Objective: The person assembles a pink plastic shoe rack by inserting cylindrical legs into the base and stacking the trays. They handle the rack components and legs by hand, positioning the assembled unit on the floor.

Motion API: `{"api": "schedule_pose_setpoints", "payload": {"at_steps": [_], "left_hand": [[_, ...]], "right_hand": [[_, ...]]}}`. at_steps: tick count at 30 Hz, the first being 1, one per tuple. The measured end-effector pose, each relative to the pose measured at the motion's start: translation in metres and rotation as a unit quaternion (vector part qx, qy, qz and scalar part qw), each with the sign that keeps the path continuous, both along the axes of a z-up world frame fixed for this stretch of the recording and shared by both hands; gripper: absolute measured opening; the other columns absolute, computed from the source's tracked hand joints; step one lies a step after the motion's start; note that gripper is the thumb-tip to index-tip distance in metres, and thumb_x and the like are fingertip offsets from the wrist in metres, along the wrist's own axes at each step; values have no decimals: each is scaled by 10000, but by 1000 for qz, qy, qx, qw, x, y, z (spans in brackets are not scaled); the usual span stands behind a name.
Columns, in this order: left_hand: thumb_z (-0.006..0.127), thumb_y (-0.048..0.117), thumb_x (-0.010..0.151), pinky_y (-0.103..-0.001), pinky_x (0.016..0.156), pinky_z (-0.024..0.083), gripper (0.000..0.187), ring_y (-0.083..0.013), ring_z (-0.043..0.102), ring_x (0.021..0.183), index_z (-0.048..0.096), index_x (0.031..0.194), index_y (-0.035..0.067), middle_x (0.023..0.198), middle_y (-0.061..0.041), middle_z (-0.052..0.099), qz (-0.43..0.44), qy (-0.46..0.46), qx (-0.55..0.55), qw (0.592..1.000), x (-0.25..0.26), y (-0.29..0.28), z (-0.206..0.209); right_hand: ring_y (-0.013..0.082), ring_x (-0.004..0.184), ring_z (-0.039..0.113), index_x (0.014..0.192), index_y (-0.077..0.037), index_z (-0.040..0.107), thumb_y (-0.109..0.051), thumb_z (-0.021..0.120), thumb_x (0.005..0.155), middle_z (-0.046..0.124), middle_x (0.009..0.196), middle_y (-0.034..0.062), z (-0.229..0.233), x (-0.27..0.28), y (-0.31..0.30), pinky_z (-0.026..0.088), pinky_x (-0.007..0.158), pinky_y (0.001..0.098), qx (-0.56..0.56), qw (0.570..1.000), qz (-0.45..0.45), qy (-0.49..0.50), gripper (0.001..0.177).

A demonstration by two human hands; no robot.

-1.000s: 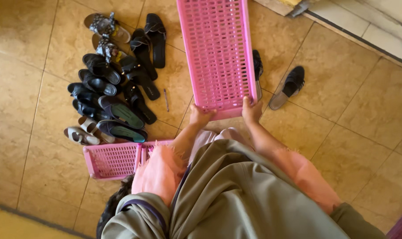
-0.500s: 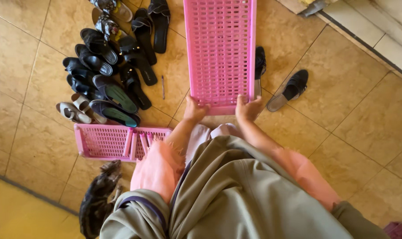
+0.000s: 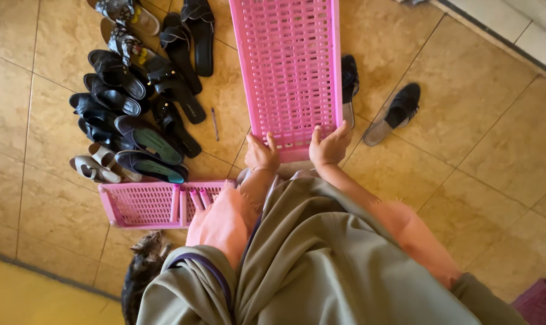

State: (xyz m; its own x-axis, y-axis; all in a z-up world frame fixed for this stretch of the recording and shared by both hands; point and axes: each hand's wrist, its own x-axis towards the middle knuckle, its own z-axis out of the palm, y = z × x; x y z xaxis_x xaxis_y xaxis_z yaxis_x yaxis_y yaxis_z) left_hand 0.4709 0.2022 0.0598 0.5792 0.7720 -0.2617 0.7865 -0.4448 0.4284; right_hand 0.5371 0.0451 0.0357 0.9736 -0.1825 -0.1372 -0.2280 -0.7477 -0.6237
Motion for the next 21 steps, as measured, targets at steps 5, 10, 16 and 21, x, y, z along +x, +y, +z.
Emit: {"api": "schedule_pose_setpoints", "payload": {"at_steps": [5,10,16,21], "left_hand": [[546,536,986,-573,791,513,548,-455,679,909,482,1216,43,1026,-218,703,-10,3,-6,1000,-3,0,-2],[578,506,961,-541,785,527,535,-411,692,929,508,1226,47,1014,-194,709,2,-70,8,997,-5,-5,10],[531,459,945,-557,769,524,596,-417,697,865,480,1384,59,994,-184,722,4,-90,-31,995,-2,-5,12],[539,515,991,-569,804,534,659,-479,681,907,420,1430,38,1067,-274,699,6,-29,22,999,-15,-9,-3]], "right_hand": [[487,1274,462,1494,-7,328,-422,729,919,439,1396,305,8,3,-1,459,1020,560,-26,1000,-5,14,815],[446,1230,458,1494,-1,289,-524,761,831,440,1349,276,17,2,1,431,967,594,-137,990,14,19,967],[467,1324,430,1573,32,222,-530,707,913,412,1440,286,-11,-4,2,405,1032,586,-92,995,40,-1,993],[470,1362,428,1555,34,225,-554,721,959,424,1476,292,-27,-10,-4,402,1120,573,-159,973,67,-150,972]]}}
